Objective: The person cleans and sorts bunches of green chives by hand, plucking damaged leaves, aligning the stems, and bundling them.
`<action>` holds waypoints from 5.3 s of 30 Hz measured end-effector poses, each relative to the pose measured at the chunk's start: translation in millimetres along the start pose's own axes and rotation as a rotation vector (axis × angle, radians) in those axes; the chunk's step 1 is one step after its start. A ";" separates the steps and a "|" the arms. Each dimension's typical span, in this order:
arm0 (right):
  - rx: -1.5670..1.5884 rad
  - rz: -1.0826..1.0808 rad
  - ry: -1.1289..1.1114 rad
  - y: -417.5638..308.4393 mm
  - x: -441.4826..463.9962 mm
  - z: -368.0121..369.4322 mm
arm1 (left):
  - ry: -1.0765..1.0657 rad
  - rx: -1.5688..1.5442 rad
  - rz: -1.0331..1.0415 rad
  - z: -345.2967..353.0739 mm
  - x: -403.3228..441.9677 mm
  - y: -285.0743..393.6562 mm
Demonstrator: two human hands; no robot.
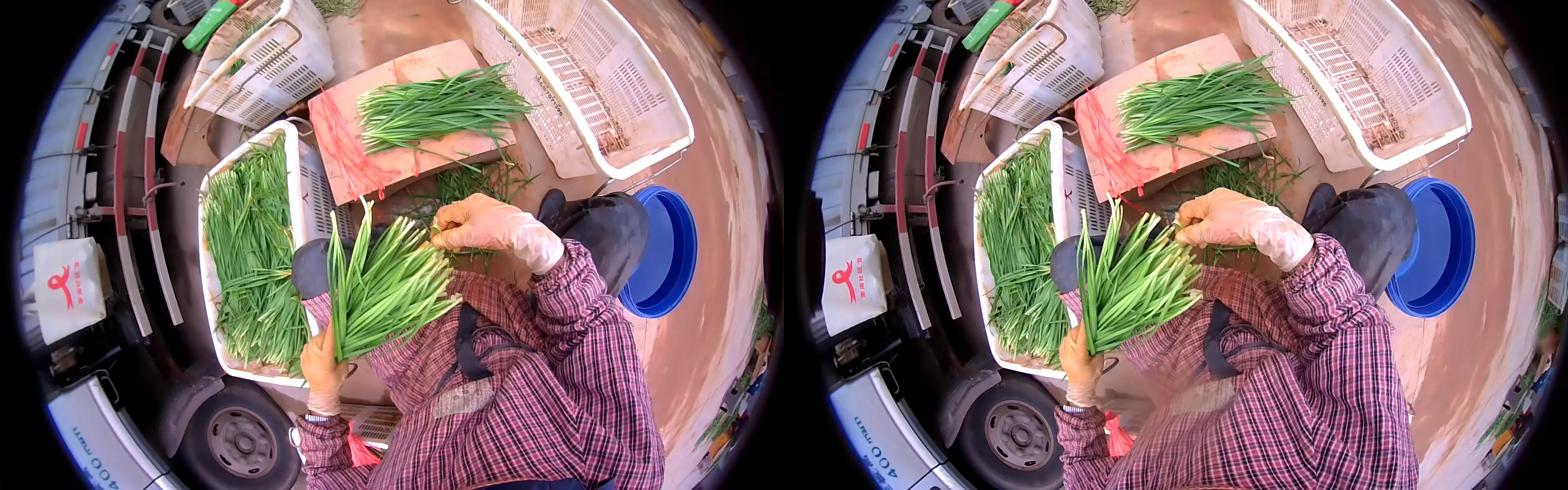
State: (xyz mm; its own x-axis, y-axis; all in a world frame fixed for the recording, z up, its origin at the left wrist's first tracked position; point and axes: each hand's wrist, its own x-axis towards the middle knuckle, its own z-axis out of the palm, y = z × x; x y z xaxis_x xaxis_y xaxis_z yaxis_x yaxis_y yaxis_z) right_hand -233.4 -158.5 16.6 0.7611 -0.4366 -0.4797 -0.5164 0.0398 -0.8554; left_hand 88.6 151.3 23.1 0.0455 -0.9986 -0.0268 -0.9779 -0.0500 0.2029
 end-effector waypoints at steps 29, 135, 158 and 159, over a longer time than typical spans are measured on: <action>0.120 -0.075 0.399 15.4 3.2 -0.7 | -0.387 -1.420 -0.788 -51.2 25.9 19.3; 0.050 -0.538 0.554 -49.2 20.4 68.9 | -0.127 -1.611 -0.736 14.8 9.7 59.6; 0.234 0.066 0.491 -1.3 63.7 48.4 | -0.144 -1.640 -0.709 17.7 7.9 56.7; -0.089 -0.046 0.652 -0.4 63.6 46.5 | -0.151 -1.619 -0.721 18.0 7.6 56.5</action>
State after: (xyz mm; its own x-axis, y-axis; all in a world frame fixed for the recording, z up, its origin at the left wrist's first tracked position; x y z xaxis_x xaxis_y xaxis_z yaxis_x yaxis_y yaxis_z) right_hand -166.6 -144.5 -22.7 0.4042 -0.8920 -0.2025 -0.5408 -0.0545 -0.8394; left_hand 30.0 141.2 16.7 0.2251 -0.7679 -0.5997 0.3885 -0.4937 0.7780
